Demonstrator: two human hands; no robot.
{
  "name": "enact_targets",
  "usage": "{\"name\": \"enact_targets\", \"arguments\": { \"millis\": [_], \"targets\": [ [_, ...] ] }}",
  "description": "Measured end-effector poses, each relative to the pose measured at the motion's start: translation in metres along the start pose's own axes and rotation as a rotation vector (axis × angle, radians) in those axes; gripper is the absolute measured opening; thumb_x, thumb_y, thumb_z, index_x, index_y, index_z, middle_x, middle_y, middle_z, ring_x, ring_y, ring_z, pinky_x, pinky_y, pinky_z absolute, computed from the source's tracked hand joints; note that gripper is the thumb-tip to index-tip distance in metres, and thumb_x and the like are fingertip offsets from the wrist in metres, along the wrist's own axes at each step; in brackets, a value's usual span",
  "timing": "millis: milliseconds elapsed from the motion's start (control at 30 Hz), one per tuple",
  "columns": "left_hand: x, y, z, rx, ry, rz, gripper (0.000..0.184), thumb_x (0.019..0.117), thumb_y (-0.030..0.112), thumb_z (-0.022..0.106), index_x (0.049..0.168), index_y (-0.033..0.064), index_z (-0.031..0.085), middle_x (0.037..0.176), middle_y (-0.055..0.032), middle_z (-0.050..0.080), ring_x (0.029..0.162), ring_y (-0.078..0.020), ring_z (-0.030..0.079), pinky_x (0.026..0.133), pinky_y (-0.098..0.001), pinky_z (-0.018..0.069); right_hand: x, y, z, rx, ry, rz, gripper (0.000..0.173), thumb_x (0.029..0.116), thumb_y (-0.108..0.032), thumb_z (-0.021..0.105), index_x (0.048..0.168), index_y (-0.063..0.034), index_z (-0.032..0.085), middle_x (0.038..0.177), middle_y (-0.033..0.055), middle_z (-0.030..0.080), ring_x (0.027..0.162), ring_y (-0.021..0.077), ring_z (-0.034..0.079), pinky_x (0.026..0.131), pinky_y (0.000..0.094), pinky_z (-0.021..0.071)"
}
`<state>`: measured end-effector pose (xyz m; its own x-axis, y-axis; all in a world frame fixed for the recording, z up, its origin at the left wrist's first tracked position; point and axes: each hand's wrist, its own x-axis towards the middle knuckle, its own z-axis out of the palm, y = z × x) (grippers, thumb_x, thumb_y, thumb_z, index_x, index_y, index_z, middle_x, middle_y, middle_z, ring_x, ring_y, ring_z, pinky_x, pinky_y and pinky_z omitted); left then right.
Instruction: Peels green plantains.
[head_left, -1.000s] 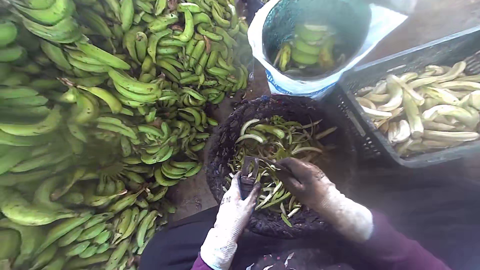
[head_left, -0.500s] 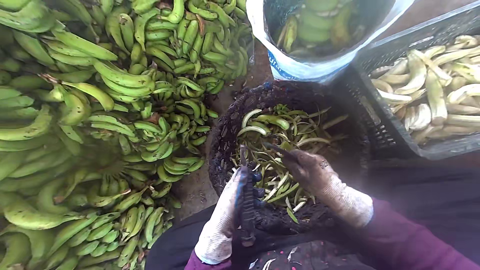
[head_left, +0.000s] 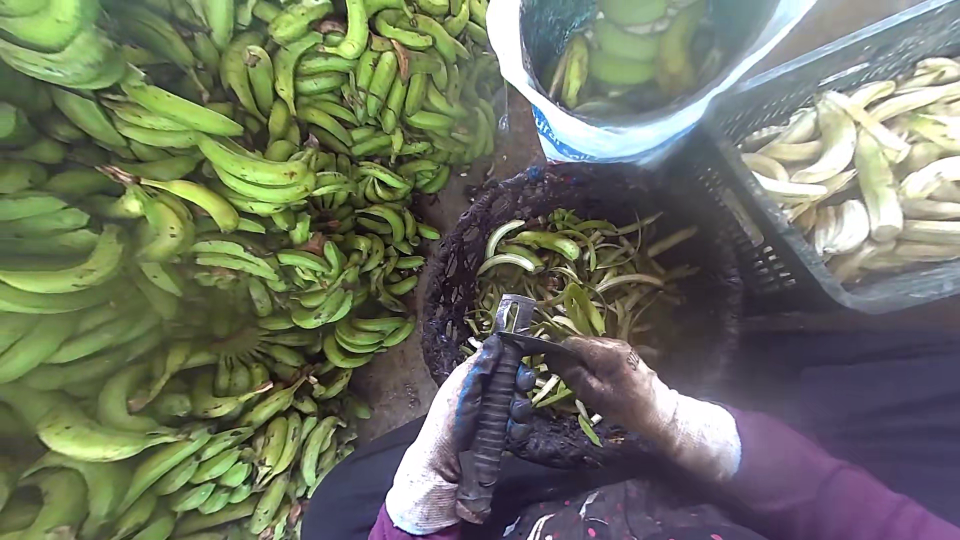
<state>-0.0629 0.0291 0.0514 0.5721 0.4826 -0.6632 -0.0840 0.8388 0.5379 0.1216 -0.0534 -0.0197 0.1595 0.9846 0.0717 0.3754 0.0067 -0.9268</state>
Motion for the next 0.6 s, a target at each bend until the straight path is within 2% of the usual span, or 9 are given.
{"name": "enact_targets", "arguments": {
  "millis": [33, 100, 133, 233, 300, 367, 433, 533, 600],
  "targets": [
    [-0.001, -0.001, 0.0, -0.007, -0.002, 0.008, 0.042, 0.1114, 0.032, 0.029, 0.118, 0.0041, 0.059, 0.08, -0.0082, 0.064, 0.056, -0.0115, 0.062, 0.046, -0.0245, 0.0541, 0.001, 0.0, -0.001, -0.008, 0.002, 0.016, 0.026, 0.1012, -0.024, 0.053, 0.097, -0.0072, 0.073, 0.081, 0.0054, 0.069, 0.073, 0.0143, 0.066, 0.069, 0.0368, 0.0559],
    [-0.001, -0.003, -0.003, -0.031, -0.028, -0.003, 0.043, 0.1114, 0.031, 0.03, 0.124, 0.0025, 0.058, 0.083, -0.0093, 0.064, 0.056, -0.0122, 0.062, 0.046, -0.0249, 0.0548, 0.005, 0.008, -0.003, -0.022, -0.006, 0.091, 0.028, 0.102, -0.026, 0.053, 0.103, -0.0081, 0.074, 0.083, 0.0053, 0.07, 0.075, 0.0152, 0.066, 0.072, 0.0394, 0.0561],
    [-0.001, -0.003, -0.004, -0.021, -0.024, -0.006, 0.044, 0.1113, 0.032, 0.03, 0.124, 0.0023, 0.059, 0.082, -0.0091, 0.064, 0.056, -0.0124, 0.062, 0.046, -0.0254, 0.0549, 0.003, 0.008, -0.002, -0.022, -0.012, 0.079, 0.028, 0.1019, -0.026, 0.053, 0.105, -0.0075, 0.074, 0.085, 0.0063, 0.07, 0.077, 0.0161, 0.067, 0.073, 0.04, 0.0567],
    [-0.001, -0.002, -0.004, -0.008, -0.033, -0.016, 0.046, 0.1109, 0.036, 0.025, 0.115, 0.0052, 0.059, 0.078, -0.0071, 0.064, 0.054, -0.0119, 0.062, 0.046, -0.0258, 0.0548, -0.001, 0.001, 0.002, -0.017, -0.011, -0.027, 0.026, 0.1014, -0.025, 0.055, 0.099, -0.0063, 0.073, 0.083, 0.0073, 0.07, 0.075, 0.0164, 0.067, 0.07, 0.038, 0.0566],
    [-0.002, -0.004, -0.005, -0.005, -0.015, -0.036, 0.048, 0.111, 0.036, 0.025, 0.122, 0.0047, 0.059, 0.078, -0.0073, 0.064, 0.053, -0.0119, 0.061, 0.045, -0.0256, 0.0545, 0.002, 0.006, -0.002, -0.053, -0.017, 0.042, 0.028, 0.1016, -0.027, 0.053, 0.101, -0.0087, 0.074, 0.084, 0.0058, 0.07, 0.076, 0.0165, 0.067, 0.071, 0.0405, 0.0565],
    [-0.001, -0.003, -0.005, -0.002, -0.005, -0.044, 0.048, 0.111, 0.036, 0.024, 0.121, 0.0046, 0.059, 0.078, -0.007, 0.064, 0.053, -0.0114, 0.061, 0.044, -0.0251, 0.0537, 0.001, 0.003, -0.002, -0.051, -0.028, 0.046, 0.029, 0.1014, -0.028, 0.053, 0.101, -0.0075, 0.074, 0.084, 0.007, 0.07, 0.077, 0.018, 0.068, 0.072, 0.0422, 0.0565],
    [-0.001, -0.002, -0.004, -0.019, -0.014, -0.044, 0.048, 0.1107, 0.036, 0.023, 0.113, 0.0047, 0.06, 0.076, -0.0062, 0.064, 0.053, -0.0113, 0.061, 0.044, -0.0256, 0.0539, -0.003, -0.002, 0.0, -0.017, -0.029, -0.026, 0.027, 0.1016, -0.025, 0.053, 0.096, -0.0061, 0.072, 0.081, 0.0072, 0.068, 0.074, 0.0167, 0.066, 0.071, 0.038, 0.0554],
    [-0.002, -0.003, -0.007, -0.03, -0.025, -0.03, 0.046, 0.1107, 0.035, 0.029, 0.124, 0.0032, 0.059, 0.079, -0.0077, 0.064, 0.053, -0.0117, 0.061, 0.044, -0.0258, 0.0548, 0.001, 0.006, -0.002, 0.001, -0.006, 0.067, 0.027, 0.1016, -0.025, 0.053, 0.102, -0.0082, 0.074, 0.081, 0.0032, 0.069, 0.072, 0.0112, 0.065, 0.069, 0.0335, 0.0559],
    [-0.002, 0.0, -0.007, -0.04, -0.013, -0.007, 0.046, 0.1107, 0.035, 0.029, 0.121, 0.0041, 0.061, 0.078, -0.0068, 0.063, 0.054, -0.011, 0.061, 0.044, -0.0247, 0.0536, -0.002, 0.002, 0.0, 0.013, -0.011, 0.056, 0.026, 0.1007, -0.024, 0.054, 0.101, -0.0066, 0.073, 0.081, 0.0053, 0.069, 0.072, 0.0127, 0.065, 0.069, 0.0343, 0.0557]
  ]
}}
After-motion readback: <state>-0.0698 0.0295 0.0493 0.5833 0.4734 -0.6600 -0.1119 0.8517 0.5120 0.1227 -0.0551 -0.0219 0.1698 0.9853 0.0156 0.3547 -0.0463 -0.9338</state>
